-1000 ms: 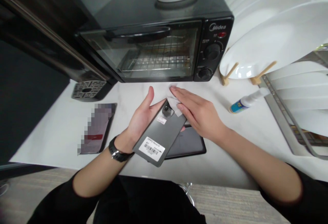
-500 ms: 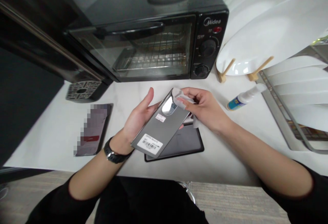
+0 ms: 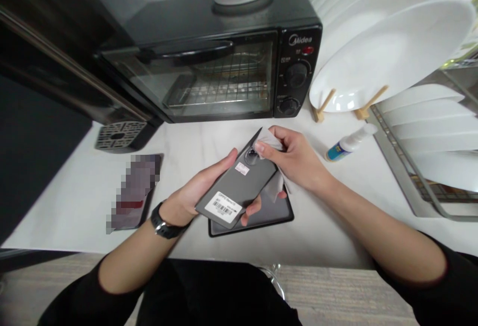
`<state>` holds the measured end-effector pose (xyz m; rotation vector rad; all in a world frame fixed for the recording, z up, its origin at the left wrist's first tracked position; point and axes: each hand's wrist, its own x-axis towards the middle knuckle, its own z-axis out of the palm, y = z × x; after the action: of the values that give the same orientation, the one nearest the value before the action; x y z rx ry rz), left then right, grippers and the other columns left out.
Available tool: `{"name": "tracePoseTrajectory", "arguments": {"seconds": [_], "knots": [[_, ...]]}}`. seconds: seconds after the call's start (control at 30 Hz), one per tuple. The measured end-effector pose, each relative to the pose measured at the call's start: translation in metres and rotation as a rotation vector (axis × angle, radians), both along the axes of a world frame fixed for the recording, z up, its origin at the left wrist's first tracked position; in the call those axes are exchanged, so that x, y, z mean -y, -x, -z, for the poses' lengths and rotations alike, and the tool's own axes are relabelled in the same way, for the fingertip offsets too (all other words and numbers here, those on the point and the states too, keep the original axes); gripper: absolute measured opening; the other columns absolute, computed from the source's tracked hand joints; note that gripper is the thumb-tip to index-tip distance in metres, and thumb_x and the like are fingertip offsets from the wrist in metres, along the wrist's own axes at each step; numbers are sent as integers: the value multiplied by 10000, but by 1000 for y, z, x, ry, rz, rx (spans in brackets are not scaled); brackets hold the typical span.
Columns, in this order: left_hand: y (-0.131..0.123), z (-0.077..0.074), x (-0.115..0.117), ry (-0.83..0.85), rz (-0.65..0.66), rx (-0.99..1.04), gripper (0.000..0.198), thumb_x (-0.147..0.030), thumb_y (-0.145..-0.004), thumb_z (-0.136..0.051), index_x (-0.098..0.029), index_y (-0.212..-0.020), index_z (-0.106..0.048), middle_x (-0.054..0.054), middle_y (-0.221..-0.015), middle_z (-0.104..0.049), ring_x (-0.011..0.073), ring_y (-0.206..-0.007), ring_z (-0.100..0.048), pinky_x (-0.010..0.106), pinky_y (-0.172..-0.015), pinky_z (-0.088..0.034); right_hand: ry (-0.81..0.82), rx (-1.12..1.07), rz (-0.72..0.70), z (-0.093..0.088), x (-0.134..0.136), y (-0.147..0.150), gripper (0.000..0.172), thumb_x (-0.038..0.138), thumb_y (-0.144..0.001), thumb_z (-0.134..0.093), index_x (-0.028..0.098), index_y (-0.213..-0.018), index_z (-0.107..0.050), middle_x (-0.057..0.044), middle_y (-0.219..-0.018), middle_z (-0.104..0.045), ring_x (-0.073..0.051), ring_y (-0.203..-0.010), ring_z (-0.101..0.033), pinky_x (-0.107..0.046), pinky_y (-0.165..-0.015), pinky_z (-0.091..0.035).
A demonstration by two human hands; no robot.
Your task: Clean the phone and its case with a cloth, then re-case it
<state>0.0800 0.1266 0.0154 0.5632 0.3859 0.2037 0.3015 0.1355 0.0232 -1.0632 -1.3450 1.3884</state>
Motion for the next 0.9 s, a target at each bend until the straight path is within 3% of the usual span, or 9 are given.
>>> {"name": "tracePoseTrajectory", "arguments": {"seconds": [0.13,0.27,0.37,0.47,0.57,0.67,0.8,0.9], "knots": [[0,-3,0,-5,-22,35,697,-792,-1015,-399,-148,-1112,-648,96,-848,-746,190,-712,-735,273,-687,-586,90,-100,-35,-3,5,1,487,668,-899,-751,191,-991,-738,-47,-785,-767,-122,-338,-549,-250,-242,-401],[0,-5,1,-17,0,39,699,-794,-1011,-412,-141,-1070,-656,97,-833,-740,190,-704,-730,260,-657,-562,137,-187,-161,-4,4,-3,527,538,-851,-864,240,-1257,-710,-11,-835,-790,-128,-344,-583,-247,-254,-464],[-1,-4,2,-18,5,25,703,-794,-1016,-397,-144,-1082,-656,108,-839,-747,196,-730,-730,273,-688,-573,140,-144,-192,-2,4,-4,463,523,-818,-897,209,-1116,-733,-1,-759,-769,-124,-336,-577,-230,-249,-457],[-2,-2,3,-3,7,38,699,-792,-1023,-373,-153,-1086,-650,108,-841,-749,197,-731,-728,280,-688,-582,114,-109,-124,0,5,-2,461,624,-893,-784,173,-968,-724,-15,-686,-740,-121,-310,-548,-224,-216,-406],[-2,-3,2,18,8,67,700,-782,-1031,-360,-148,-1102,-648,112,-847,-750,205,-749,-734,292,-695,-593,115,-124,-141,-2,5,-1,523,674,-943,-694,174,-1096,-716,-15,-692,-733,-122,-314,-531,-234,-217,-393],[-2,-4,2,18,-1,58,714,-771,-1035,-364,-127,-1129,-657,119,-860,-753,206,-742,-743,286,-697,-589,53,-63,-209,-5,4,-3,517,598,-871,-822,208,-1180,-680,4,-781,-733,-109,-399,-550,-234,-297,-438],[-4,-1,2,7,-24,49,661,-716,-1065,-365,-124,-1124,-653,123,-864,-761,204,-725,-750,262,-646,-568,-121,107,-80,-5,3,-1,554,499,-725,-970,206,-1082,-664,-2,-885,-707,-152,-716,-651,-243,-574,-548],[-4,1,2,34,-14,63,679,-721,-1068,-323,-127,-1134,-644,141,-884,-767,223,-772,-758,294,-696,-593,-206,219,31,-2,3,0,431,584,-901,-796,195,-1048,-682,-12,-858,-669,-170,-773,-629,-275,-656,-533]]}}
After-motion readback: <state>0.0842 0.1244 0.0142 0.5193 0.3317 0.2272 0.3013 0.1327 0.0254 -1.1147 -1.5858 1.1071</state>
